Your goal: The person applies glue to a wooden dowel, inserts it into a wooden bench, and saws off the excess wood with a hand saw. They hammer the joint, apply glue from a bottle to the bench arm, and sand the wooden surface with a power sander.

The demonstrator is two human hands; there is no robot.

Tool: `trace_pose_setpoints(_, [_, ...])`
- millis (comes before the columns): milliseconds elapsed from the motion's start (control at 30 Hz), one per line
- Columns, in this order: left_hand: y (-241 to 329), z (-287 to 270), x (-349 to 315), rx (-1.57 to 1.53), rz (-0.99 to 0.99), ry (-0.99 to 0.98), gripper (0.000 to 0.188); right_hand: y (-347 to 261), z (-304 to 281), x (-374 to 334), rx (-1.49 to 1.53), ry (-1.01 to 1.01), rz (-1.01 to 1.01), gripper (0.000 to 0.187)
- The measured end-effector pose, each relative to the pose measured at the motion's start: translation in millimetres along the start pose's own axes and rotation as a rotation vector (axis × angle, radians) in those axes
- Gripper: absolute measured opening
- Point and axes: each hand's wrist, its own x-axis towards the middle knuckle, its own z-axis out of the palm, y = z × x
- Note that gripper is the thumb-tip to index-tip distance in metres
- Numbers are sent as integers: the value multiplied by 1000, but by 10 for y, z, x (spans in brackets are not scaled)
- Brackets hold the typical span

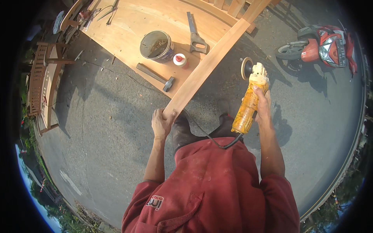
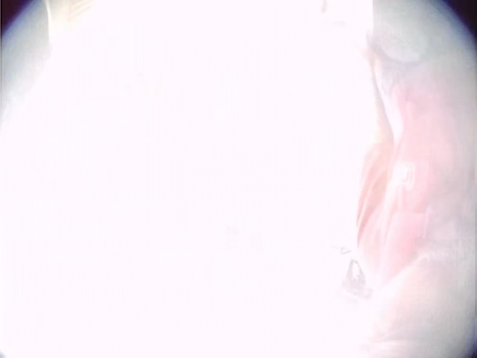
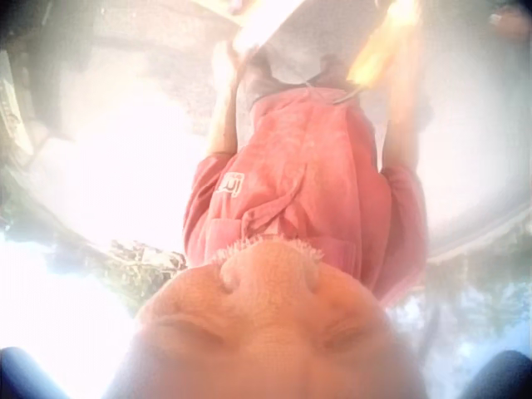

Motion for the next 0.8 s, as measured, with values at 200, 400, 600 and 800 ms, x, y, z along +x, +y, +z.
trace_pose_setpoints(200, [-441, -314, 278, -338, 299, -444, 65, 385, 398, -944, 302, 196, 30, 43])
trace_pose_setpoints(400, [-866, -579, 725, -123, 673, -871, 90, 829, 971, -2009, 641, 412, -91, 46])
trace_pose_setpoints(600, [-980, -854, 1123, 424, 1032, -772, 84, 1566, 1524, -2851, 666, 706, -311, 58])
trace_pose_setpoints(800, [-132, -698, 831, 676, 1963, -453, 78, 2651, 2270, -3532, 657, 1011, -341, 65])
